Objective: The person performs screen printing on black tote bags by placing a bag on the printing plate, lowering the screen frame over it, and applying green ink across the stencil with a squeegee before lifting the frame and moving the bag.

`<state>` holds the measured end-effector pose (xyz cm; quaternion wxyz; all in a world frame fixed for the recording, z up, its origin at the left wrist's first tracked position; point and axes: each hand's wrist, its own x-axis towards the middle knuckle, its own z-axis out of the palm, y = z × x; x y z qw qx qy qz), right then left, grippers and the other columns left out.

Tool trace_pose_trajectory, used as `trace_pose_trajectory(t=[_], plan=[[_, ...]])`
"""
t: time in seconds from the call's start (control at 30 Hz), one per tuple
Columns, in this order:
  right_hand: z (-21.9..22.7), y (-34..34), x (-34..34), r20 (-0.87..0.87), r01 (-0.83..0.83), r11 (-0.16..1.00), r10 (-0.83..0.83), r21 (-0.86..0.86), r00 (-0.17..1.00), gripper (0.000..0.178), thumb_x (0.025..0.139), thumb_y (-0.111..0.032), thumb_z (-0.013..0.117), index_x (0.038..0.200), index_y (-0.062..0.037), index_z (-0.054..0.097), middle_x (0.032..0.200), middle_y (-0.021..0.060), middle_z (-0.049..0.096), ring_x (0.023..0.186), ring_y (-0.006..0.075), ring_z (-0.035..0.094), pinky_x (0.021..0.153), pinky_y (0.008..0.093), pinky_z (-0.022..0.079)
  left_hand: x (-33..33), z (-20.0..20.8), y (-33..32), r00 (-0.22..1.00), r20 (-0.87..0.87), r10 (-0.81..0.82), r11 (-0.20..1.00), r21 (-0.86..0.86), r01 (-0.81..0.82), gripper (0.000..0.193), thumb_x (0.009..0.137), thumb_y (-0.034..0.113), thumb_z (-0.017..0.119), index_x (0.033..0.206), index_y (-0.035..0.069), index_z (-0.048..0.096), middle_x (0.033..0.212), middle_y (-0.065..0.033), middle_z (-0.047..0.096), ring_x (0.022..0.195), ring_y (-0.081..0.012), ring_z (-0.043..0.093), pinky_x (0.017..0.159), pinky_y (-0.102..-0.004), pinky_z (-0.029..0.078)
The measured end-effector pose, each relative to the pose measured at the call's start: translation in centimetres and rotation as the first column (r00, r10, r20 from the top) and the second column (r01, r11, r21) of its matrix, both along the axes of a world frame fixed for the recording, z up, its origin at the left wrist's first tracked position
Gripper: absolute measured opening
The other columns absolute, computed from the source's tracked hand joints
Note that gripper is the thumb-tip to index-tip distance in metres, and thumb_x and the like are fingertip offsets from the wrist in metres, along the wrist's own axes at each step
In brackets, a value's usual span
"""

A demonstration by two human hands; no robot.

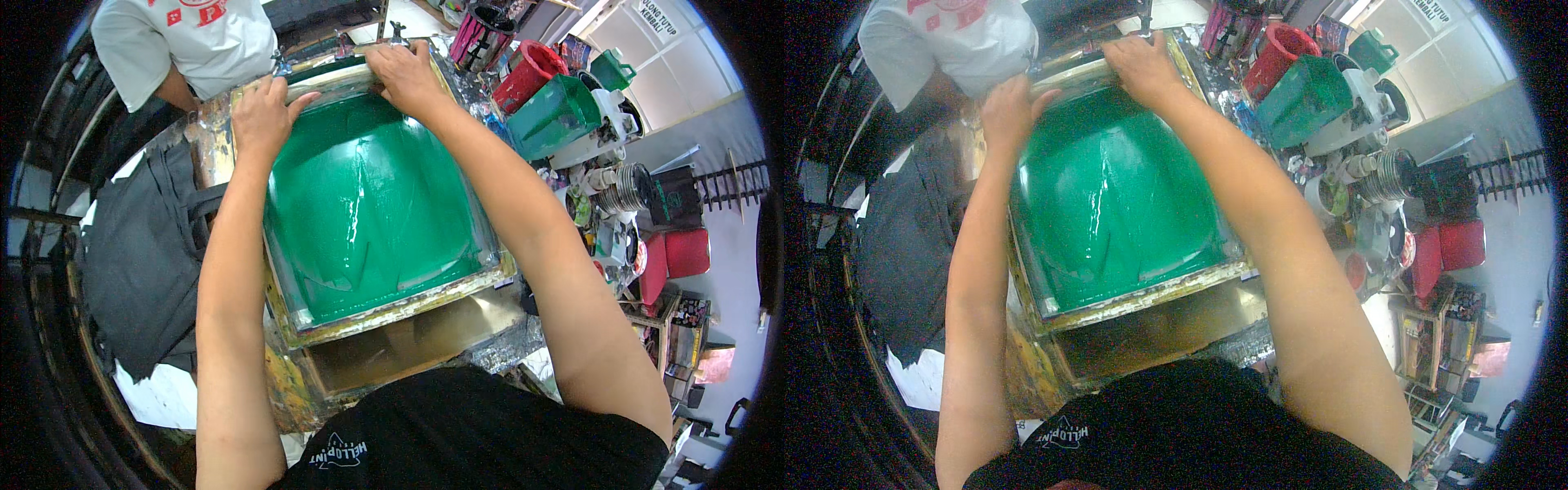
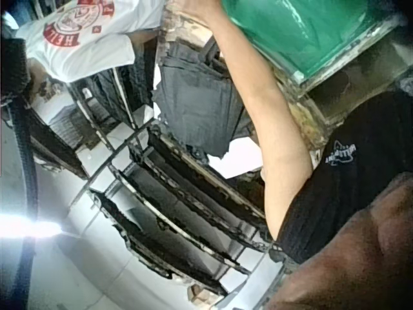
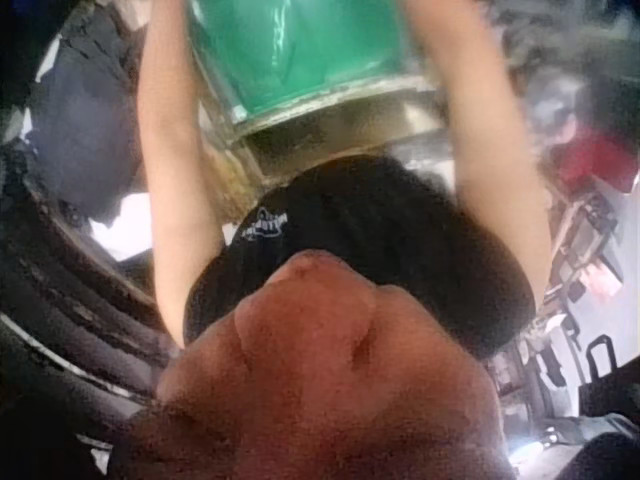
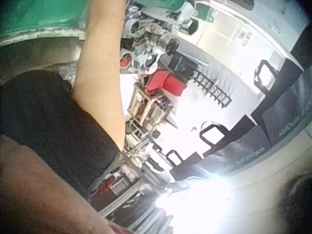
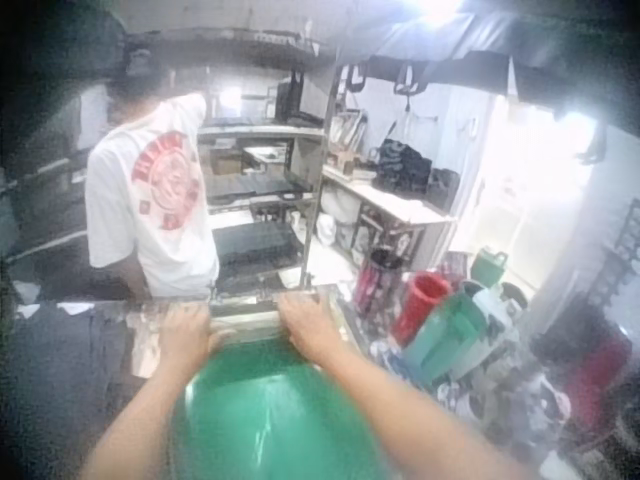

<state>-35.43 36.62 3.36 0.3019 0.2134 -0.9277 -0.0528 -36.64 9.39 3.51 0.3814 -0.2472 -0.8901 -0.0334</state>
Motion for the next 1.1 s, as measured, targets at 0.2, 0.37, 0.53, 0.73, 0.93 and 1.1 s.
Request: trace_pose_trajectory(t=[0.2,0.37,0.53,0.73,0.93,1.1], plan=[[-0.5,0.0,6.1,0.086,0.042,0.999,-0.043,0.016,0.995,0.056,0.072,-0.018,0.087,0.117,-0.0147,0.054,0.105,0.0027,0.063,0.107,0.0240,0.062,0.096,0.0488,0.038,6.4,-0.4,0.1,1.000,0.027,0.000,1.000,-0.007,0.001,0.053,0.086,0.059,0.074,0.082,0.008,0.061,0.078,-0.0082,0.063,0.071,-0.0291,0.065,0.062,-0.0413,0.052],[-0.1,0.1,12.3,0.092,0.036,0.999,-0.038,0.021,0.995,0.057,0.070,-0.018,0.087,0.117,-0.0148,0.054,0.106,0.0033,0.062,0.107,0.0244,0.061,0.096,0.0486,0.038,12.3,-0.1,-0.2,0.996,0.089,-0.005,1.000,-0.012,0.006,0.055,0.085,0.061,0.074,0.081,0.008,0.060,0.077,-0.0074,0.061,0.069,-0.0284,0.063,0.061,-0.0411,0.051],[0.4,-0.5,18.8,0.075,0.013,1.000,-0.013,-0.003,0.997,0.019,0.091,-0.013,0.059,0.110,-0.0145,0.062,0.095,0.0029,0.064,0.097,0.0239,0.064,0.092,0.0506,0.041,18.6,0.0,-0.6,0.995,0.095,0.005,0.999,-0.036,-0.002,0.055,0.083,0.062,0.074,0.081,0.008,0.060,0.076,-0.0072,0.058,0.068,-0.0280,0.061,0.060,-0.0411,0.049],[1.0,-0.6,26.3,0.198,0.032,0.999,-0.024,-0.038,0.980,0.041,0.075,-0.009,0.077,0.110,-0.0136,0.056,0.098,0.0038,0.058,0.100,0.0241,0.059,0.095,0.0472,0.039,25.7,0.1,-0.7,0.985,0.172,-0.010,1.000,-0.017,0.013,0.055,0.081,0.061,0.076,0.080,0.009,0.057,0.077,-0.0067,0.055,0.069,-0.0276,0.058,0.061,-0.0410,0.046],[2.0,-1.2,32.3,0.248,0.049,0.998,-0.040,-0.030,0.968,0.020,0.088,-0.010,0.062,0.107,-0.0135,0.058,0.094,0.0046,0.057,0.098,0.0241,0.059,0.095,0.0472,0.039,31.4,0.7,-0.9,0.982,0.188,-0.035,0.999,-0.015,0.039,0.055,0.081,0.060,0.076,0.077,0.010,0.054,0.075,-0.0070,0.050,0.068,-0.0273,0.054,0.062,-0.0406,0.043],[2.3,-1.2,32.9,0.270,0.054,0.998,-0.045,-0.027,0.962,0.021,0.091,-0.012,0.059,0.111,-0.0146,0.060,0.093,0.0035,0.057,0.097,0.0237,0.060,0.094,0.0485,0.040,32.4,1.0,-0.7,0.958,0.287,-0.013,0.999,0.034,0.004,0.053,0.083,0.058,0.076,0.085,0.007,0.060,0.081,-0.0077,0.055,0.076,-0.0296,0.056,0.069,-0.0431,0.046]])
